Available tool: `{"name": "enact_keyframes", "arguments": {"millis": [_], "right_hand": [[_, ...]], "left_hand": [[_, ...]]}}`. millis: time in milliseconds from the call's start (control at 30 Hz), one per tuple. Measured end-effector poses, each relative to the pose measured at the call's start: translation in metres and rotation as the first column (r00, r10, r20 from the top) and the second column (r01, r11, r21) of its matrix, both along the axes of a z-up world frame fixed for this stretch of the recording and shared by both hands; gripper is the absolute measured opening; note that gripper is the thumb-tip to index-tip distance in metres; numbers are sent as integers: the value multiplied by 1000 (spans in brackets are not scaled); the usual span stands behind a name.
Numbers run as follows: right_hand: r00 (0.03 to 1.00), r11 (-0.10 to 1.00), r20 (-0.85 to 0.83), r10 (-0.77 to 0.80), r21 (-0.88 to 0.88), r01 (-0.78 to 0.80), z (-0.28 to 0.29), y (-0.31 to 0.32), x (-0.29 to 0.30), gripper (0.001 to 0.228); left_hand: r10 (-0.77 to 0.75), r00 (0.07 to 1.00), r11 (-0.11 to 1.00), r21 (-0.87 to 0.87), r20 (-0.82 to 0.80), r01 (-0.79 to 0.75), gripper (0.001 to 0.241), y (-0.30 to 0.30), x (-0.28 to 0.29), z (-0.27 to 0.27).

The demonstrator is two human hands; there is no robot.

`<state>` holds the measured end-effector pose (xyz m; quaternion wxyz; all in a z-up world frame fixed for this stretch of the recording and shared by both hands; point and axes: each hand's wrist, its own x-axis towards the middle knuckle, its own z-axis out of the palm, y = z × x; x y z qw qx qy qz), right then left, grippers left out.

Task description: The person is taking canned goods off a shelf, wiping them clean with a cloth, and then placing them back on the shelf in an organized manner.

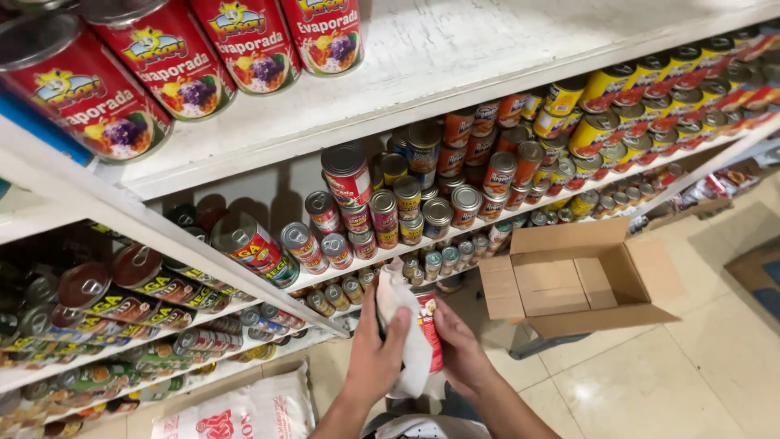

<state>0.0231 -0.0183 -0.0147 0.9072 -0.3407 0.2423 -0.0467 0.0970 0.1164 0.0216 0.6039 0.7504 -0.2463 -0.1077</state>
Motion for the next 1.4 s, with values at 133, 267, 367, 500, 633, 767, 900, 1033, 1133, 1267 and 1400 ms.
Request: {"name": "enact_keyframes", "arguments": {"millis": [133, 267, 367, 500, 633, 767, 900, 1033, 1133, 1267, 1400], "right_hand": [[999, 977, -1, -38, 211, 37, -15, 6, -2, 49], [984, 954, -133, -118, 259, 149, -31, 5, -3, 48], [983, 970, -91, -157, 172, 171, -56, -3, -8, 48], [989, 975, -61, -138, 168, 146, -46, -2, -11, 53], [997, 983, -6, -72, 169, 72, -28, 1, -16, 65], [999, 986, 53, -1, 169, -8, -10, 3, -19, 77], [994, 983, 93, 66, 163, -80, -7, -3, -21, 86], [988, 991, -90, 127, -37, -131, 0, -11, -23, 91], [973, 975, -95, 212, -52, -218, -5, -18, -25, 89], [982, 978, -54, 182, 110, -175, 2, -29, -25, 80], [973, 973, -44, 229, 43, -227, -22, -61, -22, 82]], "left_hand": [[-122, 979, 991, -72, -165, 111, 72, 3, 2, -14], [-209, 962, 978, 58, 177, 202, 75, 2, -5, -14], [-278, 888, 957, 180, 367, 226, 64, 1, -20, 0], [-279, 812, 960, 159, 513, 230, 49, 4, -34, 6], [-351, 614, 927, 171, 707, 334, 42, 8, -21, 8], [-424, 461, 859, 184, 780, 478, 47, 12, 12, 0], [-343, 491, 893, 115, 801, 435, 50, 11, 2, -10], [-216, 487, 929, 25, 846, 369, 44, 4, 2, -34], [-166, 507, 959, 19, 846, 283, 41, 2, 3, -25], [-132, 562, 982, 30, 816, 187, 36, -15, -17, -14], [-167, 601, 982, 74, 782, 176, 36, -35, -51, -5]]}}
